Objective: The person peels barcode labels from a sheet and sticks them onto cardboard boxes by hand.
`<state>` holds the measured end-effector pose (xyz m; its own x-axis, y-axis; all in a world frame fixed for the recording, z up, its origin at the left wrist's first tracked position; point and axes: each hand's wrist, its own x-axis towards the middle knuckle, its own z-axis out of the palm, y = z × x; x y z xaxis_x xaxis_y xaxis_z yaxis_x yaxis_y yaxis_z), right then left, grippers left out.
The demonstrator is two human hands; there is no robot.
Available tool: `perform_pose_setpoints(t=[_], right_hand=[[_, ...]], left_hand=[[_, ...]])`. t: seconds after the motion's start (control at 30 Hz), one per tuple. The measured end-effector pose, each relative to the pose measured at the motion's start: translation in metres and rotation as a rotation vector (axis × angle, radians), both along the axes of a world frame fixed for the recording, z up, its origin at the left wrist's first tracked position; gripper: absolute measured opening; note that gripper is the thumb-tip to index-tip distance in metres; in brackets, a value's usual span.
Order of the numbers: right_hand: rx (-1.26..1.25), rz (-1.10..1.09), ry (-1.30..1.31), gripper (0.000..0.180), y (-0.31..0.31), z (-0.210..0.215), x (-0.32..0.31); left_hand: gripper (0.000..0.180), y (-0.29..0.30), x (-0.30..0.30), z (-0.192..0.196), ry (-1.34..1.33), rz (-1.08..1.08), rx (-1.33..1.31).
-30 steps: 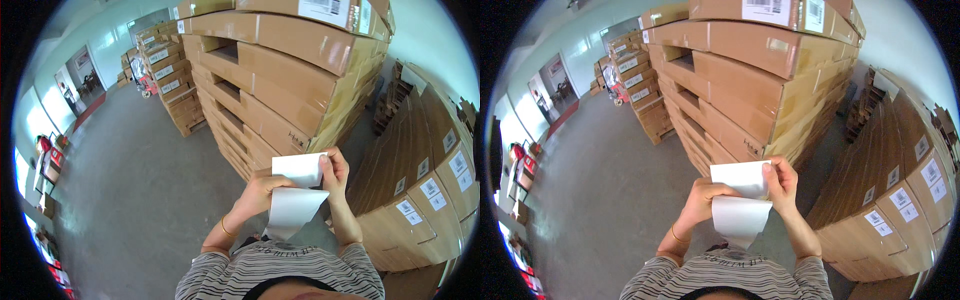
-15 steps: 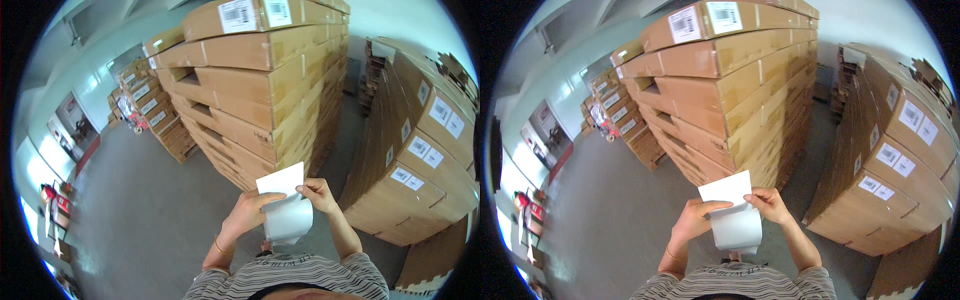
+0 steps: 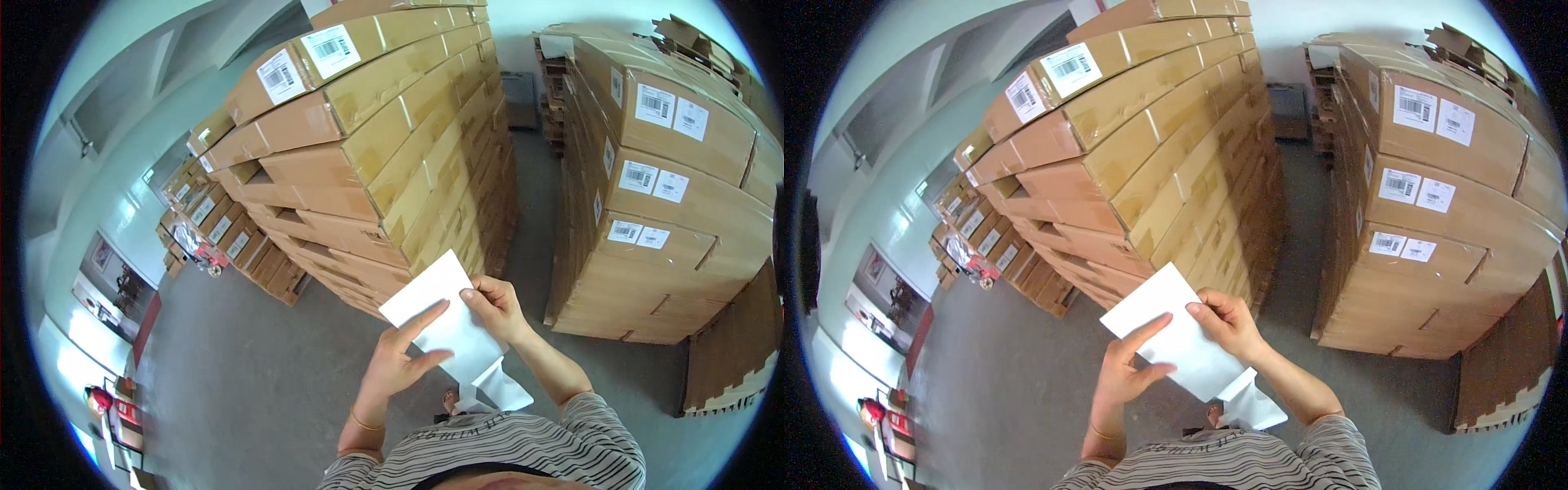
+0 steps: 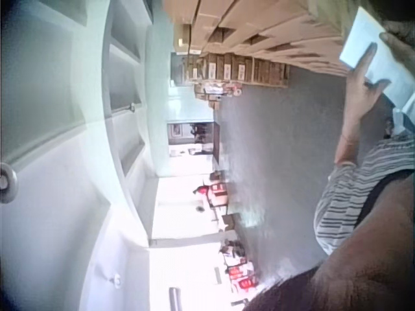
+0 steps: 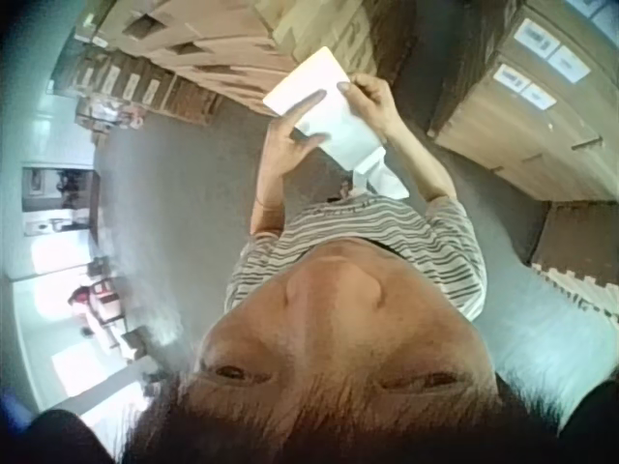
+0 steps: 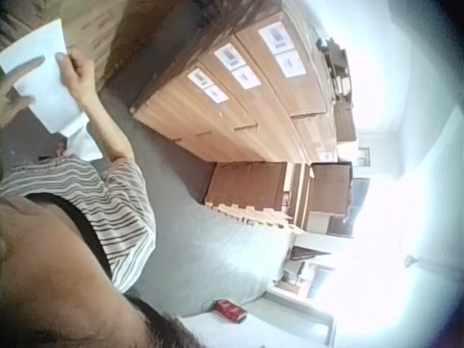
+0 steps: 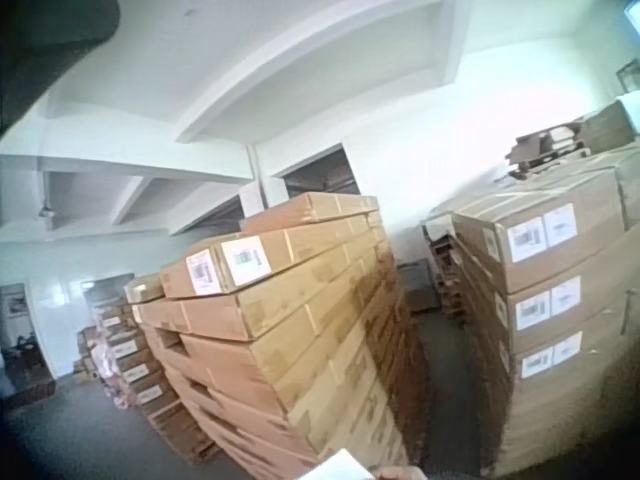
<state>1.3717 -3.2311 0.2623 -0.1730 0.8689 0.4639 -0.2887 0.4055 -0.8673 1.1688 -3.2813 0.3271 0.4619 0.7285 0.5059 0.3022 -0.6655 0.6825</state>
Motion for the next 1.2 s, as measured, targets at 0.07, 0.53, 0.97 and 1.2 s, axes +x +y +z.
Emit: perform_pose_setpoints(t=[0.07,0.53,0.97,1.2], right_hand=[[0.016,0.01,-0.007,0.022,-0.006,0.006,0.005],[-0.394,0.451,-0.449,0.035,0.04,-0.076,0.021],[-0.332,0.727,-0.282,0.037,0.037,-0.069,0.013],[-0.555,0.733,-0.141,0.042,0.046,-0.056,-0.002]], left_hand=[[0.046,-0.004,0.021,-0.009,-0.147,0.161,0.123],[0.038,0.054,-0.054,0.05,-0.887,0.556,0.301],[0.099,0.01,-0.12,0.011,0.316,1.078,0.399],[0.068,-0.008,-0.03,-0.056,0.822,0.108,0.521]])
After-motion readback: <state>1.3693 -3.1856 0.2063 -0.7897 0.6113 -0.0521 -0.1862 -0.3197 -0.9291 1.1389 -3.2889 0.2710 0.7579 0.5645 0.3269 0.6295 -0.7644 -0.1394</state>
